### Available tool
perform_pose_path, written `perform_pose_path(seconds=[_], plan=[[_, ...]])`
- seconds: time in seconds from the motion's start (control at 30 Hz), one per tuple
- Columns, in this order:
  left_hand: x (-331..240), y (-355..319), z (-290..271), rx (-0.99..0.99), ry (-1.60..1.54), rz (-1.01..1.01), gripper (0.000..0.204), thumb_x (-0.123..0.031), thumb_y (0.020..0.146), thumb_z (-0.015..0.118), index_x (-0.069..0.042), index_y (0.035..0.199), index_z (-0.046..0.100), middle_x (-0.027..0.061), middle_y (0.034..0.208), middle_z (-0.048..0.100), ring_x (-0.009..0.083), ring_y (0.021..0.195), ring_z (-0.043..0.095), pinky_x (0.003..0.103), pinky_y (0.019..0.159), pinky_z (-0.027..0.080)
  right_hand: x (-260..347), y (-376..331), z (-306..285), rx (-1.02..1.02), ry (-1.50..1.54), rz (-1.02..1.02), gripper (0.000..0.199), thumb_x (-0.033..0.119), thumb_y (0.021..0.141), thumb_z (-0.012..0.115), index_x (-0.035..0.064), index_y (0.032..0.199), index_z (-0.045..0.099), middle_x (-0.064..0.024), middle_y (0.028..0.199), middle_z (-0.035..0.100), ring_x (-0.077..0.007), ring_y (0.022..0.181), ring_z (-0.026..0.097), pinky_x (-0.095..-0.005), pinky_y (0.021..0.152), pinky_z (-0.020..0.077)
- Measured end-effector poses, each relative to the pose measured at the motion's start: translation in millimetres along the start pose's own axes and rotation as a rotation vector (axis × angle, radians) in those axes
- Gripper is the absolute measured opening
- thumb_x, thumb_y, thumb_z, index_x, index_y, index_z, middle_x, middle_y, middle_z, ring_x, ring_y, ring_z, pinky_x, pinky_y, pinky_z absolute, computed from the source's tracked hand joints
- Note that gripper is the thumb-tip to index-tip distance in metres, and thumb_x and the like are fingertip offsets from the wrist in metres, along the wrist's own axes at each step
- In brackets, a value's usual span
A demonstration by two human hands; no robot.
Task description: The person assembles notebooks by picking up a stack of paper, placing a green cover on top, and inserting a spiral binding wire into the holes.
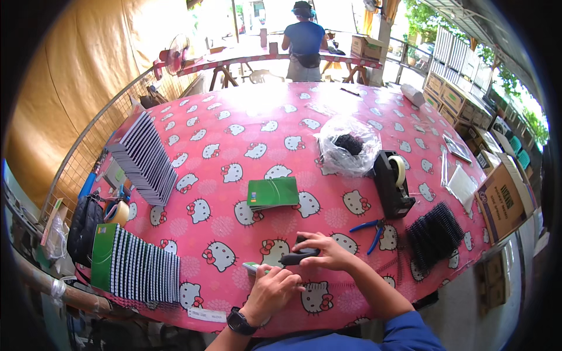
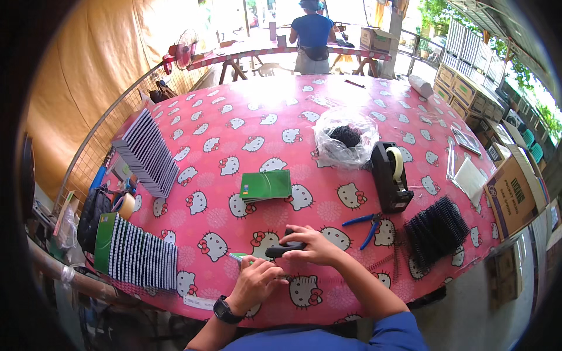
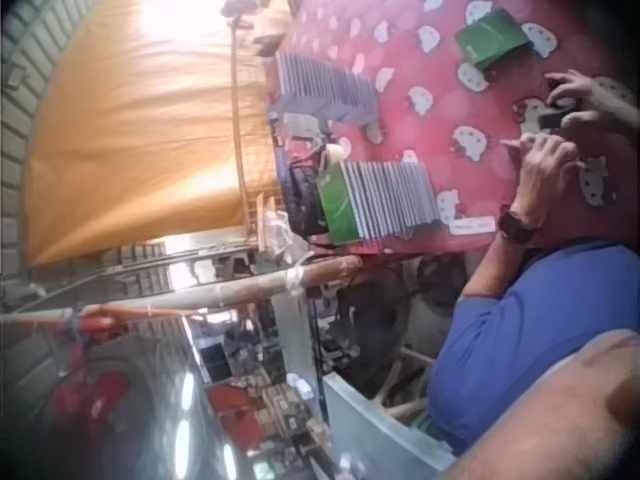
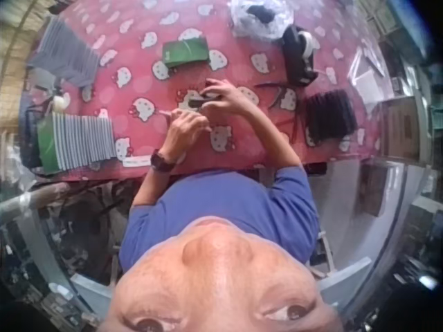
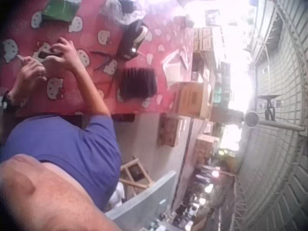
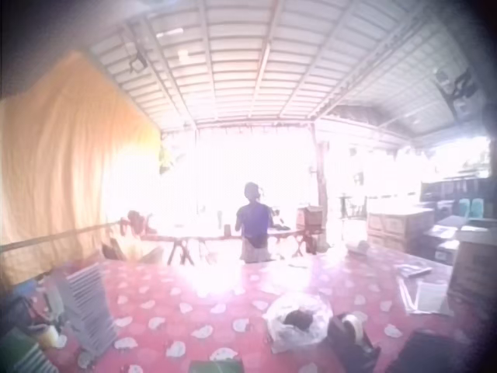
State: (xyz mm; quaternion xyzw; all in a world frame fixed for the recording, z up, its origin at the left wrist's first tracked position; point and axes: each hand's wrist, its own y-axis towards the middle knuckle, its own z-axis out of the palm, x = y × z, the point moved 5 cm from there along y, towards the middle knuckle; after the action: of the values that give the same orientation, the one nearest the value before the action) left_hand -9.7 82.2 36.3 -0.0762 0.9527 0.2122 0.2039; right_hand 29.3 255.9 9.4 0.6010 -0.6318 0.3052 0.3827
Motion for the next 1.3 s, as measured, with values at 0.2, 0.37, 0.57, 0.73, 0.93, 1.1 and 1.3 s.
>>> perform_pose_path(seconds=[0.2,0.37,0.57,0.73,0.93,1.1,1.3], plan=[[0.5,8.1,-26.6,-0.189,-0.026,-0.024,0.025,-0.03,0.072,0.074,-0.016,0.087,0.059,-0.0038,0.087,0.059,0.0143,0.085,0.057,0.046,0.094,0.027,-7.2,-39.1,-4.9,-0.013,0.418,-0.028,0.047,0.041,0.08,0.066,0.0065,0.111,0.065,-0.0216,0.134,0.046,-0.0326,0.121,0.047,-0.0421,0.101,0.0352],[32.8,-18.9,-15.4,-0.209,-0.012,-0.066,0.023,-0.027,0.065,0.077,-0.018,0.077,0.06,-0.0054,0.077,0.058,0.013,0.085,0.056,0.047,0.097,0.023,47.7,-51.5,21.6,0.16,0.962,-0.175,0.05,0.045,0.08,0.065,0.0019,0.105,0.067,-0.0216,0.132,0.048,-0.0308,0.121,0.047,-0.0417,0.102,0.0334],[28.2,-16.3,-17.1,-0.28,0.062,-0.061,0.02,-0.023,0.06,0.077,-0.018,0.073,0.062,-0.0058,0.073,0.058,0.0148,0.084,0.057,0.047,0.098,0.021,25.7,-47.0,25.2,0.072,0.868,-0.071,0.041,0.031,0.071,0.071,0.0058,0.103,0.068,-0.0205,0.13,0.05,-0.0294,0.119,0.048,-0.0403,0.099,0.0364],[34.4,-16.4,-18.5,-0.267,0.063,-0.07,0.026,-0.025,0.057,0.079,-0.019,0.078,0.065,-0.0064,0.071,0.058,0.0131,0.081,0.057,0.047,0.097,0.021,17.9,-28.9,4.0,-0.073,0.177,-0.006,0.04,0.032,0.071,0.072,0.005,0.1,0.069,-0.0202,0.127,0.053,-0.03,0.12,0.048,-0.0416,0.099,0.036],[39.3,-14.5,-22.6,-0.283,-0.084,-0.148,0.052,-0.024,0.058,0.08,-0.018,0.106,0.061,-0.008,0.071,0.059,0.0099,0.081,0.058,0.046,0.099,0.02,26.8,-14.8,8.9,0.076,0.188,0.011,0.037,0.031,0.076,0.07,0.006,0.103,0.069,-0.0196,0.128,0.053,-0.0303,0.119,0.05,-0.0428,0.102,0.0354],[44.3,-17.4,-19.0,-0.298,-0.029,-0.136,0.077,-0.027,0.057,0.082,-0.015,0.125,0.049,-0.0047,0.089,0.062,0.0129,0.098,0.057,0.046,0.102,0.018,28.0,-3.2,19.1,0.054,0.117,0.0,0.035,0.031,0.075,0.072,0.0084,0.101,0.069,-0.0208,0.127,0.053,-0.0315,0.12,0.049,-0.0409,0.098,0.0394],[91.6,-43.9,-9.4,-0.756,-0.768,-0.321,0.077,-0.006,0.06,0.085,-0.007,0.125,0.043,0.0056,0.105,0.055,0.0154,0.109,0.047,0.036,0.097,0.036,49.1,-2.2,23.1,0.152,0.802,-0.157,0.036,0.03,0.076,0.071,0.0066,0.103,0.068,-0.0198,0.13,0.051,-0.0285,0.118,0.051,-0.0388,0.097,0.0401]])
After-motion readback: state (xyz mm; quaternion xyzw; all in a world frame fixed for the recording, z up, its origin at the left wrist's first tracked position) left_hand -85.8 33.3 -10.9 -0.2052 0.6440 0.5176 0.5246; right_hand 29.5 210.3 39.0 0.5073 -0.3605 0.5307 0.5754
